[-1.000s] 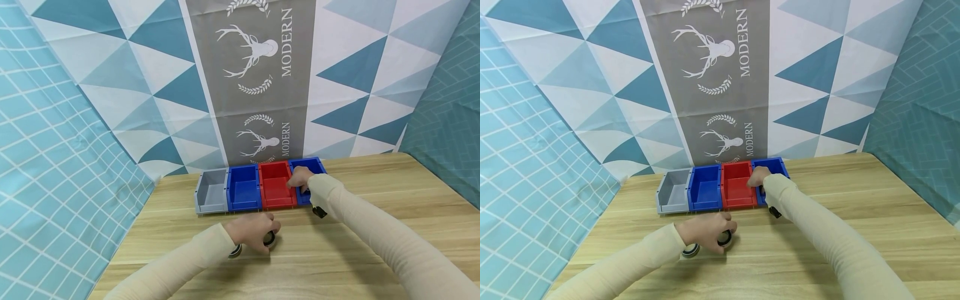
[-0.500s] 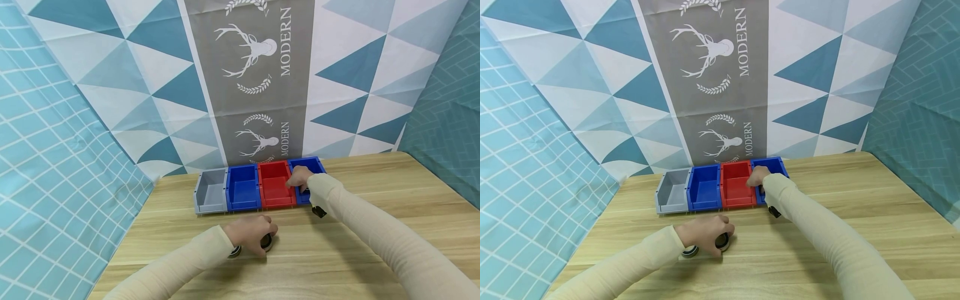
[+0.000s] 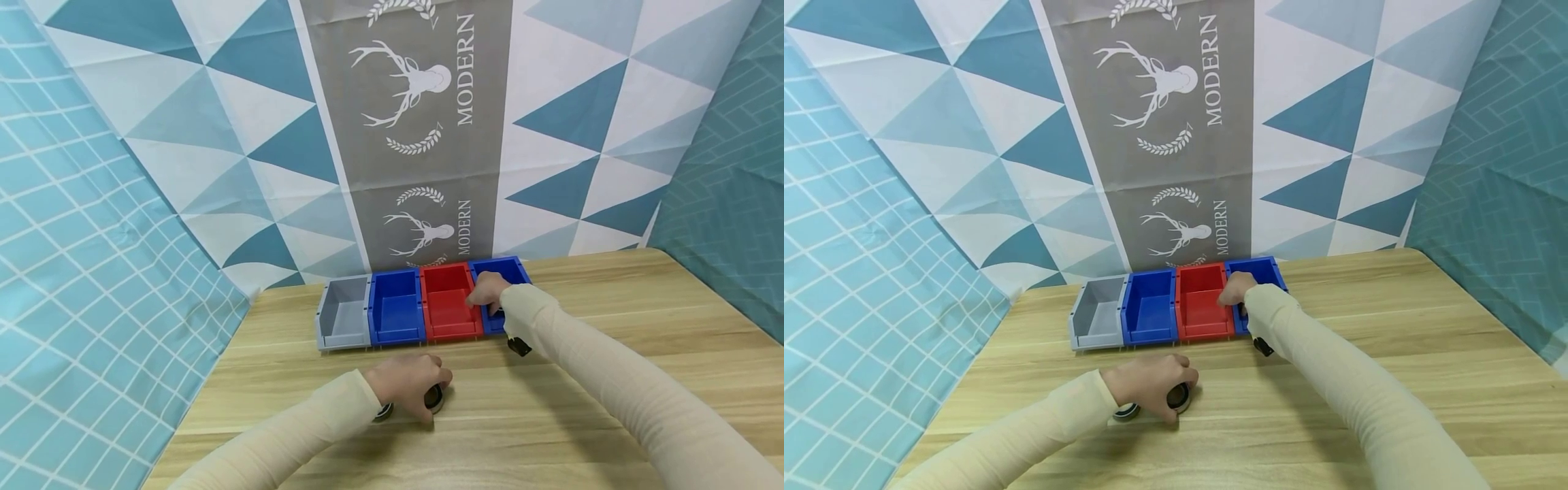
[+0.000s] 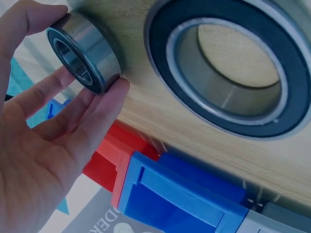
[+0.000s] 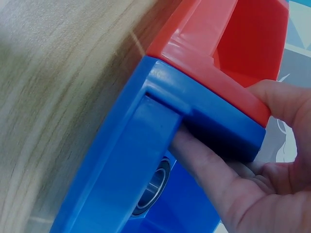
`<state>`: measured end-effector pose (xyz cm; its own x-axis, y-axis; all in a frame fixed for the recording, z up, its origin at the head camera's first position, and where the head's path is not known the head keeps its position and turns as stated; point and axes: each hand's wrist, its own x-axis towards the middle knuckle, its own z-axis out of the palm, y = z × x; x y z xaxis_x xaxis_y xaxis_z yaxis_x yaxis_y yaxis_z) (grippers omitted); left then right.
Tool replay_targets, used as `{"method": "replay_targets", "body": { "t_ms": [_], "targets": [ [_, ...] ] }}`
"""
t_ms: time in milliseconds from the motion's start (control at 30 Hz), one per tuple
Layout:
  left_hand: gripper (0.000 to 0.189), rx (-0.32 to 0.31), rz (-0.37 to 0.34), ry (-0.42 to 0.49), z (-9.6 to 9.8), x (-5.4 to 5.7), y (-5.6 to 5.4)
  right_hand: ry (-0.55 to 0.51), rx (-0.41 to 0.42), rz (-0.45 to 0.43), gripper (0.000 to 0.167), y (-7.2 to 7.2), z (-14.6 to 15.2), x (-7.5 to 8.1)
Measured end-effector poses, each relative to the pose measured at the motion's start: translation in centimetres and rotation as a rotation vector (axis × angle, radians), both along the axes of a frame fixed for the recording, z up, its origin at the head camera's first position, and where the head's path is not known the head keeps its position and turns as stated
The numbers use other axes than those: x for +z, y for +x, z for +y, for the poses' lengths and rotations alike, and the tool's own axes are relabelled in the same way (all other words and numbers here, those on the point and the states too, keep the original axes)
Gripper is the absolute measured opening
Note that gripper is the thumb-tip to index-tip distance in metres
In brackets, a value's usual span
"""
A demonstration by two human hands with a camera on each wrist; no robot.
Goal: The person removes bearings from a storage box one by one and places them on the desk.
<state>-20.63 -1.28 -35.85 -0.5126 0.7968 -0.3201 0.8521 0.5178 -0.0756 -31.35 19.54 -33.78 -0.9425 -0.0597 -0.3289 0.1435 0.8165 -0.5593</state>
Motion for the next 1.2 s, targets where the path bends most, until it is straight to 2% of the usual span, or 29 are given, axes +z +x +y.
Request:
{"method": "replay_targets", "body": {
  "t_ms": [500,833,1000,1200],
  "targets": [
    [0.043,-0.023,0.055,0.017,-0.6,-0.1,0.3,-0.036,0.027,-0.020,0.026,0.2,0.3,-0.2],
    [0.041,-0.012,0.068,0.028,-0.9,0.0,0.3,-0.023,0.029,0.003,0.018,0.3,0.0,0.0],
    [0.042,0.008,0.055,0.031,-0.9,0.0,0.5,-0.039,0.021,-0.003,0.024,0.4,0.0,-0.1],
    [0.041,0.003,0.072,0.048,-1.1,0.0,0.5,-0.039,0.019,-0.004,0.028,0.5,0.0,-0.1]
  ]
}}
